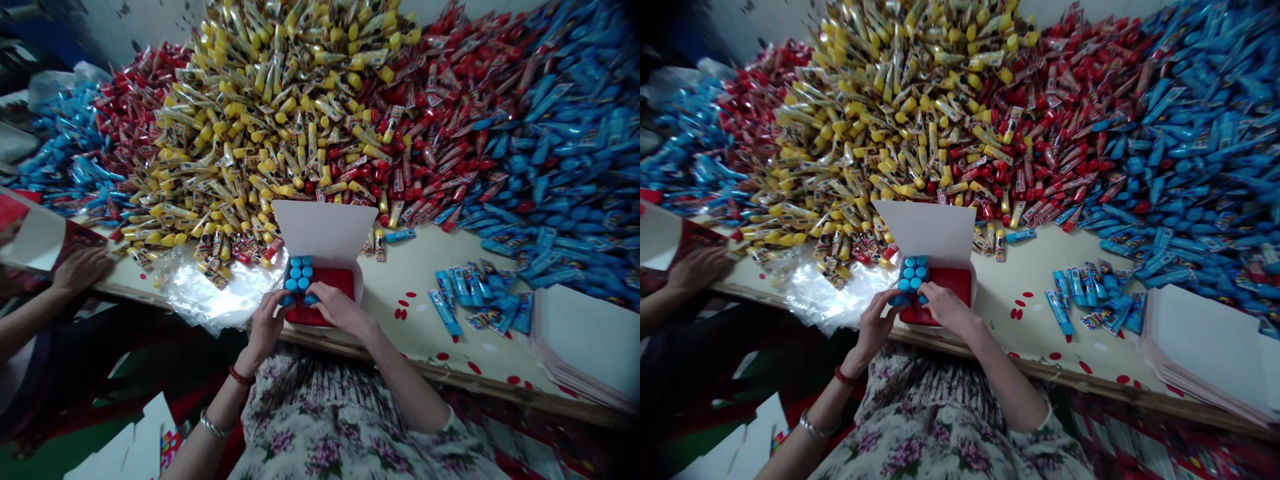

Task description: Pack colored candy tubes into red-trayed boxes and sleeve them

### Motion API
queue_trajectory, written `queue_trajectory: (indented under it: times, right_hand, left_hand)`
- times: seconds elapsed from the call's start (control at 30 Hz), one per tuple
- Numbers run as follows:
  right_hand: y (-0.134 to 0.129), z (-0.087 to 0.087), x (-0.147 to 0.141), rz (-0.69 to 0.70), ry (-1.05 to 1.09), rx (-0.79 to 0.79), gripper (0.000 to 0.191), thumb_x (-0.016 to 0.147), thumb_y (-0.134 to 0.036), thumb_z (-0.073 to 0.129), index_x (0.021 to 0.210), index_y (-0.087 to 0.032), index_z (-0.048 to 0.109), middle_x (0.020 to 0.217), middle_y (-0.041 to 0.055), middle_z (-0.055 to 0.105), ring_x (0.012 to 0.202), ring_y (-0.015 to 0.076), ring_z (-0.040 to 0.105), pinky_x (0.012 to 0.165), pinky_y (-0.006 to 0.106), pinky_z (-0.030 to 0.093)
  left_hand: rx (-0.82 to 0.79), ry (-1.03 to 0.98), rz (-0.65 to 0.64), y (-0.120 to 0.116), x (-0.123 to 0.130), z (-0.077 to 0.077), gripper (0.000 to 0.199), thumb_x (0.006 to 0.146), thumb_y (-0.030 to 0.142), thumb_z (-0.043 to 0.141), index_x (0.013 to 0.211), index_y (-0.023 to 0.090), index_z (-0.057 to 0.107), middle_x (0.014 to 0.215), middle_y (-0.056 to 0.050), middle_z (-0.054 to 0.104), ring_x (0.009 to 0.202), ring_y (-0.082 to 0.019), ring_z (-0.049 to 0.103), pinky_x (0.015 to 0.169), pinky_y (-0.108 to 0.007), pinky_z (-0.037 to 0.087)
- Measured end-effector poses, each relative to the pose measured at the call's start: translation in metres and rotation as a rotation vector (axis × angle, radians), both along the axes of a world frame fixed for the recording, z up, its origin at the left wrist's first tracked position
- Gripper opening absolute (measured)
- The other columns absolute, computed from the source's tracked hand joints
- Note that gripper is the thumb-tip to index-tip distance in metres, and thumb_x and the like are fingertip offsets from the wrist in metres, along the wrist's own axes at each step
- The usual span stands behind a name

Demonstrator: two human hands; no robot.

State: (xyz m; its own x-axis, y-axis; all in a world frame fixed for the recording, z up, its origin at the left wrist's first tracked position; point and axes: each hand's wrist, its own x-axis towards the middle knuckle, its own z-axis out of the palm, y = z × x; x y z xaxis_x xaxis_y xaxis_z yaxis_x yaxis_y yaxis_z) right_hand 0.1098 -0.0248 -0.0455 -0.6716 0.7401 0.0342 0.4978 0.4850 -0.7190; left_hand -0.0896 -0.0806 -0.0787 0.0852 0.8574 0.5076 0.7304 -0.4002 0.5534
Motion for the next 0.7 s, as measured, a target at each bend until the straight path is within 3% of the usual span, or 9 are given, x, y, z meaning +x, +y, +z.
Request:
queue_trajectory:
  times: [0.33,0.47,0.57,0.63,0.7]
  right_hand:
    - [-0.008,0.011,-0.009,-0.029,-0.112,0.044,0.024,0.088,-0.006,0.047,0.107,-0.017,0.054,0.099,0.0068,0.06,0.089,0.017,0.061,0.077,0.028,0.049]
    - [-0.024,0.004,-0.012,-0.113,-0.055,0.12,0.032,0.093,-0.015,0.045,0.124,-0.021,0.049,0.122,0.0082,0.054,0.101,0.0165,0.059,0.084,0.028,0.051]
    - [-0.039,-0.008,0.012,-0.292,0.052,0.23,0.038,0.093,-0.028,0.048,0.131,-0.026,0.046,0.134,0.0073,0.047,0.108,0.016,0.057,0.09,0.029,0.05]
    - [-0.045,-0.015,0.052,-0.515,0.107,0.28,0.032,0.094,-0.029,0.045,0.125,-0.026,0.052,0.12,0.0073,0.057,0.107,0.0168,0.057,0.093,0.031,0.048]
    - [-0.045,-0.02,0.108,-0.797,0.085,0.287,0.027,0.095,-0.027,0.04,0.113,-0.022,0.06,0.1,0.0078,0.064,0.095,0.0181,0.06,0.087,0.033,0.049]
  left_hand:
    - [-0.038,0.013,0.013,0.001,0.021,-0.011,0.036,0.089,0.016,0.046,0.122,0.024,0.057,0.113,-0.009,0.054,0.1,-0.019,0.059,0.084,-0.037,0.055]
    - [-0.056,0.022,0.049,-0.003,0.019,-0.02,0.043,0.089,0.019,0.049,0.131,0.026,0.051,0.116,-0.01,0.047,0.103,-0.021,0.056,0.087,-0.04,0.053]
    - [0.031,0.061,0.143,-0.013,0.013,-0.023,0.062,0.083,0.026,0.06,0.141,0.024,0.038,0.12,-0.013,0.046,0.11,-0.027,0.051,0.091,-0.046,0.049]
    - [0.144,0.068,0.199,-0.018,0.013,-0.019,0.074,0.079,0.026,0.066,0.144,0.022,0.031,0.125,-0.015,0.044,0.114,-0.029,0.048,0.094,-0.047,0.047]
    - [0.239,0.066,0.147,-0.022,0.024,-0.009,0.069,0.08,0.02,0.063,0.143,0.023,0.034,0.123,-0.014,0.047,0.112,-0.027,0.05,0.093,-0.043,0.046]
